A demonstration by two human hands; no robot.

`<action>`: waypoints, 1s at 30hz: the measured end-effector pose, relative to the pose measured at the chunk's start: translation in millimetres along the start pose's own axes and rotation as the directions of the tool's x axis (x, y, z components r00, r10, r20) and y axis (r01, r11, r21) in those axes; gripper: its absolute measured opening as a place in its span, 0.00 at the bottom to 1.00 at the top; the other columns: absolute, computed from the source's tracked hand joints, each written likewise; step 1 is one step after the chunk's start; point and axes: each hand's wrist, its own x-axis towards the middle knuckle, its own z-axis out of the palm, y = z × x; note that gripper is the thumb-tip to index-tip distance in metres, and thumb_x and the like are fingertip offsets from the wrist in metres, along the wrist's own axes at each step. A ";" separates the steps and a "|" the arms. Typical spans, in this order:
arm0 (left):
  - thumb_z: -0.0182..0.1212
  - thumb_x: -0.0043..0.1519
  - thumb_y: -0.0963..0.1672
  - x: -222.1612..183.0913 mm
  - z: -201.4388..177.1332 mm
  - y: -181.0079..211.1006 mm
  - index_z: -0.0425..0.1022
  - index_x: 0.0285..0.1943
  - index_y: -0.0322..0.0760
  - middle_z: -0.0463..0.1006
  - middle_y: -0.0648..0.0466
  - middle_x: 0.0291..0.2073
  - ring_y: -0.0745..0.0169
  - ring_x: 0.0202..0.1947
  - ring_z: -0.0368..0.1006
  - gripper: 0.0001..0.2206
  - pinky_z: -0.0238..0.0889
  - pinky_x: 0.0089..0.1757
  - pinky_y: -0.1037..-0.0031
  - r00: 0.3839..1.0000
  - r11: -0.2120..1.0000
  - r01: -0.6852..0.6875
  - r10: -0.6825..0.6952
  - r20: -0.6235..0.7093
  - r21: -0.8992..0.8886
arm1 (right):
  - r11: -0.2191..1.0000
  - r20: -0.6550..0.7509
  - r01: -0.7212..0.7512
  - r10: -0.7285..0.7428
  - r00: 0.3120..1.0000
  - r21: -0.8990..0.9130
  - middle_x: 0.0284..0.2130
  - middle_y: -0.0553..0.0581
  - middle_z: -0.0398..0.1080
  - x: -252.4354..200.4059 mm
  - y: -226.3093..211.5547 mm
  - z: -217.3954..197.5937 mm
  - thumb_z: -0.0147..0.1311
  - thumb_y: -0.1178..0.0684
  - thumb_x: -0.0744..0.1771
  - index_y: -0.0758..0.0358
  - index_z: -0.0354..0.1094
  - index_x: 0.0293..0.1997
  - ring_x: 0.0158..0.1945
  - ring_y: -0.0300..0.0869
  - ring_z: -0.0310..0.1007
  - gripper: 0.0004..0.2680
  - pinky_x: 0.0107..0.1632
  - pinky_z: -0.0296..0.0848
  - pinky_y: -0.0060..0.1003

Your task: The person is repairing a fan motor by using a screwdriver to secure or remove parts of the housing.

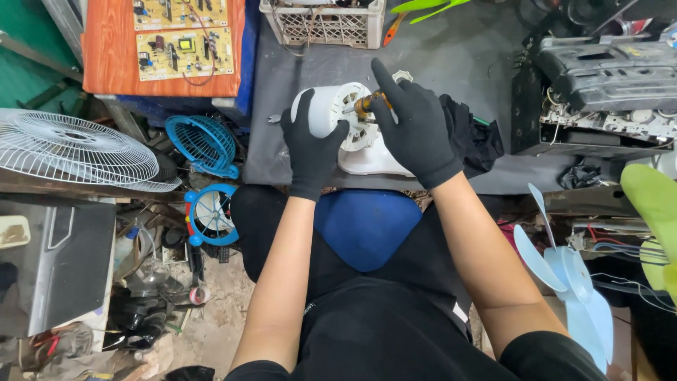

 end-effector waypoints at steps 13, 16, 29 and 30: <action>0.78 0.47 0.49 7.2 5.5 -7.5 0.64 0.68 0.59 0.61 0.48 0.60 0.37 0.62 0.63 0.37 0.59 0.58 0.45 0.997 0.995 0.074 -0.075 -0.007 -0.063 | 0.978 0.116 -0.204 0.198 0.973 0.040 0.21 0.56 0.73 2.5 -5.8 -5.8 0.57 0.46 0.69 0.60 0.71 0.47 0.26 0.52 0.76 0.10 0.36 0.70 0.41; 0.79 0.45 0.50 4.5 2.0 -7.7 0.64 0.67 0.60 0.61 0.49 0.60 0.37 0.62 0.63 0.38 0.60 0.58 0.45 0.996 0.996 0.084 -0.085 -0.014 -0.024 | 0.998 0.110 -0.066 0.063 0.992 0.024 0.32 0.70 0.73 3.8 -25.3 -17.2 0.45 0.56 0.71 0.64 0.54 0.69 0.32 0.64 0.73 0.17 0.34 0.69 0.53; 0.77 0.45 0.50 12.8 3.8 5.5 0.64 0.67 0.61 0.60 0.47 0.62 0.36 0.64 0.61 0.38 0.61 0.58 0.46 0.986 0.986 0.164 -0.164 0.012 -0.023 | 0.955 0.056 -0.294 0.291 0.955 0.048 0.31 0.62 0.75 -8.8 -3.2 10.0 0.51 0.48 0.69 0.56 0.63 0.58 0.37 0.59 0.75 0.12 0.41 0.72 0.49; 0.78 0.45 0.50 13.6 1.2 9.2 0.64 0.67 0.61 0.60 0.47 0.61 0.36 0.63 0.61 0.38 0.61 0.58 0.46 0.987 0.986 0.163 -0.162 0.015 -0.034 | 0.967 0.037 -0.241 0.238 0.971 0.087 0.36 0.70 0.74 -6.8 -11.1 3.8 0.43 0.55 0.71 0.62 0.57 0.67 0.40 0.65 0.73 0.15 0.42 0.72 0.54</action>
